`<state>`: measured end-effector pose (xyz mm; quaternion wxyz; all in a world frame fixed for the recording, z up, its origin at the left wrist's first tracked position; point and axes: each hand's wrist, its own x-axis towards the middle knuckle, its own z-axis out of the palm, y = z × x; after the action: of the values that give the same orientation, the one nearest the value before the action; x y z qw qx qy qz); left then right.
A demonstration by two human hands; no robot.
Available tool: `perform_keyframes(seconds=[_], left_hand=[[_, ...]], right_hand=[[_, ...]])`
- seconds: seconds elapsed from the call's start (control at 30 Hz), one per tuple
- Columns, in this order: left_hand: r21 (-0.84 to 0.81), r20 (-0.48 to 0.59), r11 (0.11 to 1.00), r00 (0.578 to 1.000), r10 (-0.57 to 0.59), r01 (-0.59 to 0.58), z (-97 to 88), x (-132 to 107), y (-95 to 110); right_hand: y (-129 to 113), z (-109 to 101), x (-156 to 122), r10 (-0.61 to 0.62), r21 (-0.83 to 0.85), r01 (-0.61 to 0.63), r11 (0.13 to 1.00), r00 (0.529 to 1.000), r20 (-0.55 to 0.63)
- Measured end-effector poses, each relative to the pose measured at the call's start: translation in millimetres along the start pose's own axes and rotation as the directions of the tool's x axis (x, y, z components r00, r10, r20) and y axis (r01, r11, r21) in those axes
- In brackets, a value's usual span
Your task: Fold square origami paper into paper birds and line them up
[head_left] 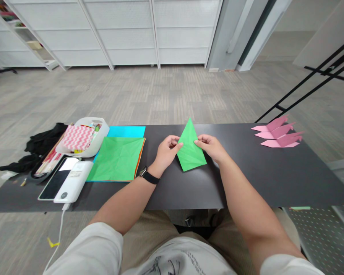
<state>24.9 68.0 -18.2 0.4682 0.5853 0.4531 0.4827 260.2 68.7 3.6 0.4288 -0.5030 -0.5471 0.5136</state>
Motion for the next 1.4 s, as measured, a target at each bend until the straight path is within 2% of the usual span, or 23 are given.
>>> perform_keyframes(seconds=[0.13, 0.27, 0.37, 0.43, 0.53, 0.6, 0.67, 0.77, 0.83, 0.93, 1.13, 1.27, 1.4], left_hand=[[0.050, 0.022, 0.998, 0.999, 0.043, -0.045, -0.2, 0, 0], [0.129, 0.018, 0.988, 0.996, 0.088, -0.089, -1.0, -1, 1], [0.199, 0.020, 0.975, 0.995, 0.101, -0.103, -1.9, -4, 5], [0.277, 0.033, 0.952, 0.991, 0.126, -0.131, -2.7, -6, 9], [0.446, 0.035, 0.862, 0.967, 0.252, -0.241, -3.9, -10, 18], [0.511, 0.107, 0.788, 0.935, 0.338, -0.343, -4.5, -12, 22], [0.484, 0.273, 0.755, 0.896, 0.350, -0.443, -4.4, -13, 23], [0.433, 0.485, 0.745, 0.828, 0.282, -0.507, -2.7, -13, 17], [0.476, 0.538, 0.720, 0.815, 0.215, -0.505, -1.5, -12, 11], [0.564, 0.546, 0.678, 0.829, 0.121, -0.471, -0.9, -13, 8], [0.717, 0.402, 0.614, 0.915, 0.022, -0.330, -2.0, -16, 17], [0.741, 0.391, 0.593, 0.920, 0.002, -0.316, -1.2, -18, 17], [0.746, 0.356, 0.591, 0.934, 0.036, -0.307, -0.9, -18, 15]], right_hand=[[4, 1, 3, -0.014, 0.025, 0.016, 1.000, 0.999, -0.050], [1, 2, 2, -0.041, 0.087, 0.039, 0.995, 0.999, 0.022], [2, 1, 2, -0.032, 0.074, 0.031, 0.997, 0.999, 0.024], [6, -1, 4, -0.029, 0.050, 0.028, 0.998, 1.000, 0.005], [14, -5, 7, -0.022, -0.033, 0.022, 0.999, 1.000, -0.020], [19, -6, 9, -0.034, -0.151, 0.027, 0.988, 0.998, -0.047], [21, -5, 9, -0.070, -0.300, 0.049, 0.953, 0.996, -0.060], [22, -3, 7, -0.119, -0.461, 0.097, 0.882, 0.993, -0.019], [21, -2, 6, -0.127, -0.495, 0.110, 0.862, 0.992, -0.002], [22, -5, 6, -0.122, -0.484, 0.091, 0.870, 0.992, -0.032], [31, -19, 10, -0.047, -0.360, 0.038, 0.932, 0.999, -0.016], [31, -22, 13, 0.014, -0.243, -0.036, 0.969, 0.995, -0.094], [29, -22, 16, 0.069, -0.181, -0.098, 0.979, 0.985, -0.159]])
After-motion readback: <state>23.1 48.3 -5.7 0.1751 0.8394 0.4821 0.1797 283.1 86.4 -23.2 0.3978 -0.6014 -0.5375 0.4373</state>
